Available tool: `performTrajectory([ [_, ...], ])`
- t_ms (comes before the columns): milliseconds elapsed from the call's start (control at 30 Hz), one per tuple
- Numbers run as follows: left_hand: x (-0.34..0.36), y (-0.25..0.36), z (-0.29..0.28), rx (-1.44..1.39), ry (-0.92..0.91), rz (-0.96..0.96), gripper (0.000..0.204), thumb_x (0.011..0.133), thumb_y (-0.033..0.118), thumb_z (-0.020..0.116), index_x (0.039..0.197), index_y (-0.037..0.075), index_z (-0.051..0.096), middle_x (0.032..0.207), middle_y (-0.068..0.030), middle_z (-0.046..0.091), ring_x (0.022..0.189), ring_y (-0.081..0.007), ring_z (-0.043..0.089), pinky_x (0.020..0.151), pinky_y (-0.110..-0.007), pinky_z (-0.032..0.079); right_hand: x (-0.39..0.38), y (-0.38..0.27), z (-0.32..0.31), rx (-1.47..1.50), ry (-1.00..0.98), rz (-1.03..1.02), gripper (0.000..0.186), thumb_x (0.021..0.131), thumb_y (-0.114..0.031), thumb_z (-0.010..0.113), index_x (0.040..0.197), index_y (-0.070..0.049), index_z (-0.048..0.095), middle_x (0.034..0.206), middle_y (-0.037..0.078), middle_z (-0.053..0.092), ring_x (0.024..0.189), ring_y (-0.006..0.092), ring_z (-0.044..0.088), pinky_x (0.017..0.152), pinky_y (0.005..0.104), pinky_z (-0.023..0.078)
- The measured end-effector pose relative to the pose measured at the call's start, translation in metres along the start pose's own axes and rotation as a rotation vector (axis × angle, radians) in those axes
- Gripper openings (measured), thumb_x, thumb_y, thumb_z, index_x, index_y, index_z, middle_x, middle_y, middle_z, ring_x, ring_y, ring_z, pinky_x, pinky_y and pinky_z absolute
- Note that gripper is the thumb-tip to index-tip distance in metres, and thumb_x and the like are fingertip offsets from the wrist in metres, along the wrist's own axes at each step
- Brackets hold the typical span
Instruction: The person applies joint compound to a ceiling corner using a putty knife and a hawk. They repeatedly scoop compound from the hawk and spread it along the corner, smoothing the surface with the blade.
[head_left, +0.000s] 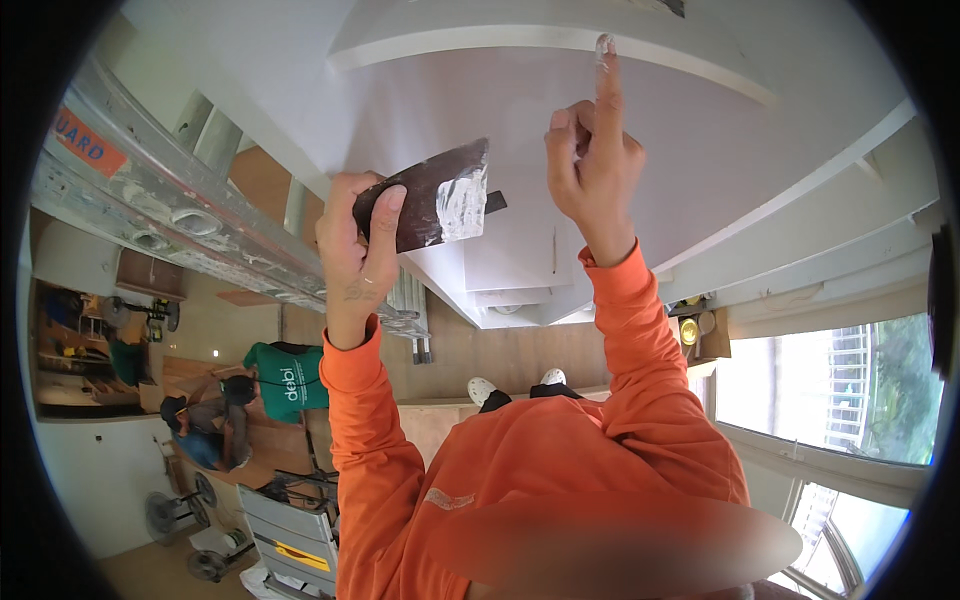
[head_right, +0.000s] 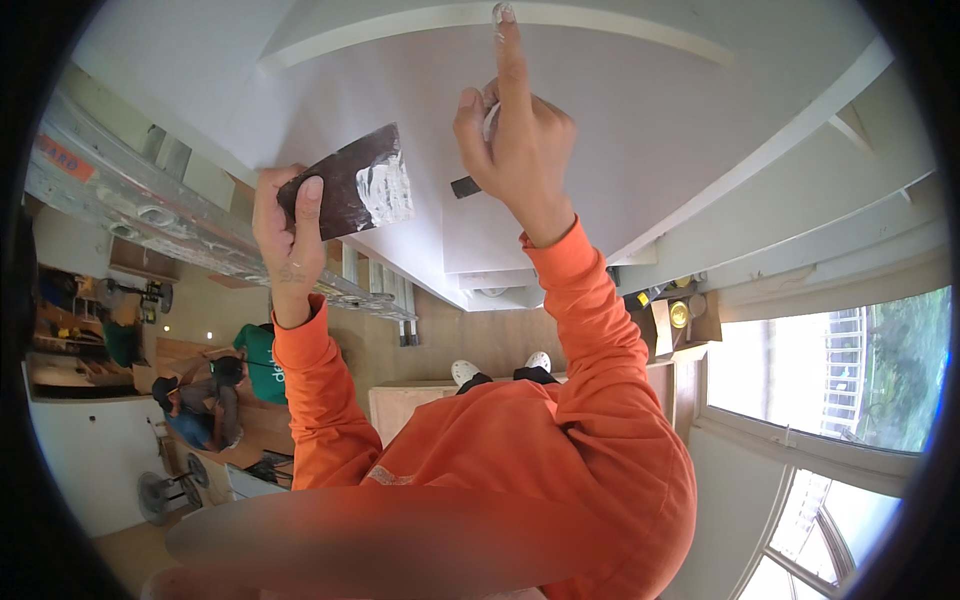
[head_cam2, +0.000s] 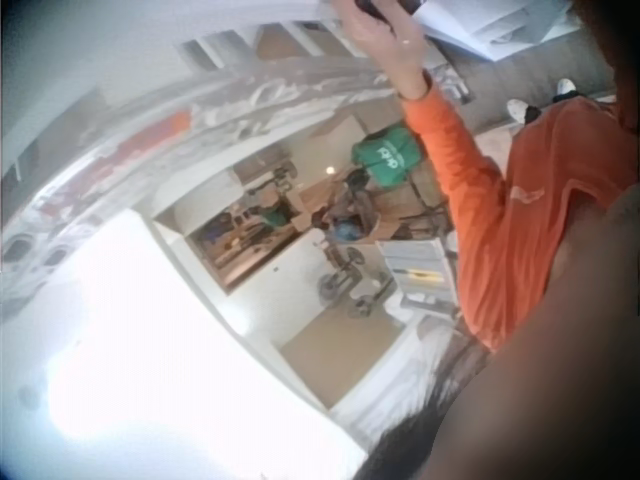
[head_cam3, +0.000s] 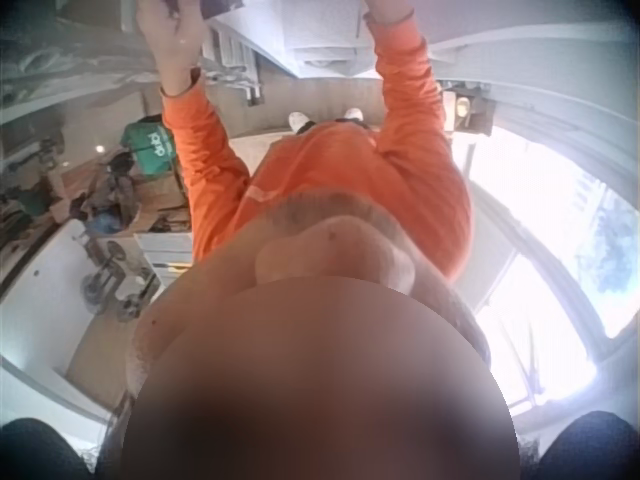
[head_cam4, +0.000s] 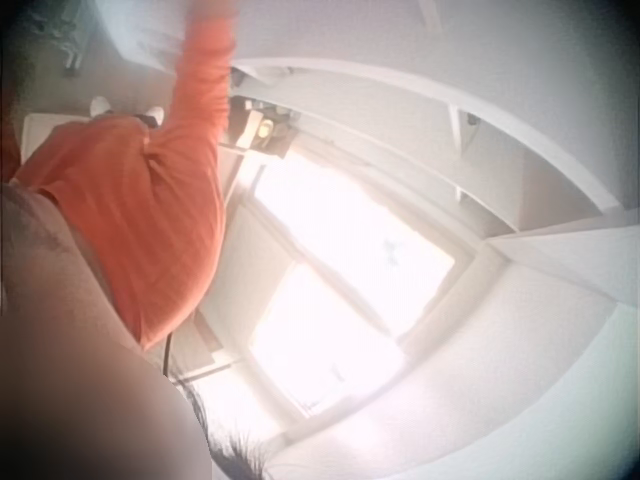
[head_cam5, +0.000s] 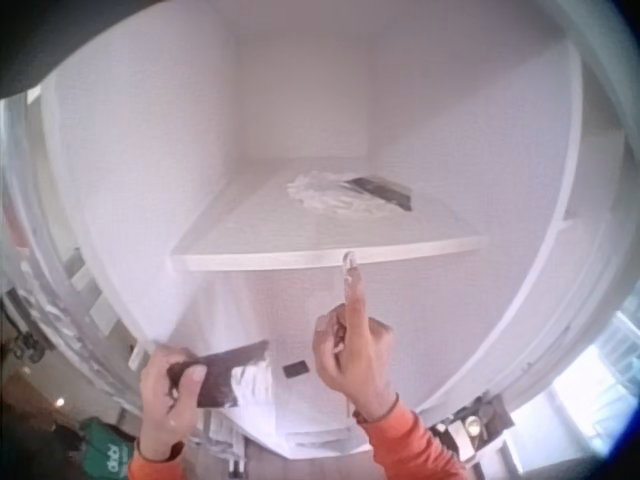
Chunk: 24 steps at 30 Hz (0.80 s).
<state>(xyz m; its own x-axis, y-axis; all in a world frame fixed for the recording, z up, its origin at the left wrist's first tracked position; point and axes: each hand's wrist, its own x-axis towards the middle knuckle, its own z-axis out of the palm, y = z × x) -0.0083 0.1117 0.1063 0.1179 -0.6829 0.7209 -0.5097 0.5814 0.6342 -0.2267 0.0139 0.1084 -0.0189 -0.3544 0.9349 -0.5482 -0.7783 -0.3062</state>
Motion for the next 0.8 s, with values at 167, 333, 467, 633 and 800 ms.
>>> performTrajectory([
  [167,-0.001,0.0,0.0,-0.013,-0.002,-0.04,0.019,0.099,0.018,0.065,0.099,0.002,0.056,0.071,-0.0026,0.054,0.064,-0.0092,0.044,0.058,-0.025,0.038,-0.002,0.014,0.01,-0.078,-0.082,0.008,0.073,0.084,-0.004,0.061,0.153,-0.001,0.036,0.064,0.0,0.062,0.046,0.012,0.053,0.049,0.0247,0.046],
  [333,-0.002,-0.001,0.0,-0.006,0.011,-0.026,0.019,0.1,0.019,0.065,0.099,0.001,0.055,0.071,-0.0022,0.054,0.064,-0.0089,0.043,0.058,-0.025,0.037,-0.001,0.016,0.017,0.038,-0.233,-0.116,0.069,0.083,-0.003,0.062,0.149,-0.002,0.043,0.065,0.001,0.063,0.047,0.0124,0.054,0.049,0.0247,0.046],
  [467,-0.002,-0.001,0.0,0.005,0.003,-0.019,0.019,0.1,0.018,0.064,0.099,0.001,0.056,0.075,-0.0033,0.055,0.066,-0.0093,0.045,0.06,-0.025,0.039,-0.005,0.022,0.012,0.18,-0.093,-0.188,0.063,0.081,-0.001,0.061,0.143,0.0,0.049,0.065,0.001,0.063,0.046,0.0118,0.053,0.048,0.0251,0.045],
  [633,-0.004,0.002,0.0,-0.019,0.018,-0.03,0.02,0.1,0.018,0.064,0.1,0.0,0.056,0.079,-0.0032,0.057,0.069,-0.0094,0.046,0.064,-0.024,0.04,-0.003,0.028,-0.011,0.025,0.069,0.027,0.059,0.085,0.001,0.058,0.143,0.002,0.047,0.06,0.001,0.059,0.046,0.0067,0.049,0.047,0.0202,0.041],
  [800,-0.011,0.008,-0.004,0.005,0.013,-0.036,0.021,0.1,0.02,0.064,0.1,0.001,0.056,0.078,-0.0027,0.057,0.069,-0.0093,0.046,0.064,-0.024,0.04,0.008,0.021,-0.027,-0.107,0.047,0.042,0.059,0.085,-0.001,0.06,0.143,0.0,0.048,0.058,0.0,0.056,0.044,0.0073,0.048,0.046,0.0204,0.041],
])
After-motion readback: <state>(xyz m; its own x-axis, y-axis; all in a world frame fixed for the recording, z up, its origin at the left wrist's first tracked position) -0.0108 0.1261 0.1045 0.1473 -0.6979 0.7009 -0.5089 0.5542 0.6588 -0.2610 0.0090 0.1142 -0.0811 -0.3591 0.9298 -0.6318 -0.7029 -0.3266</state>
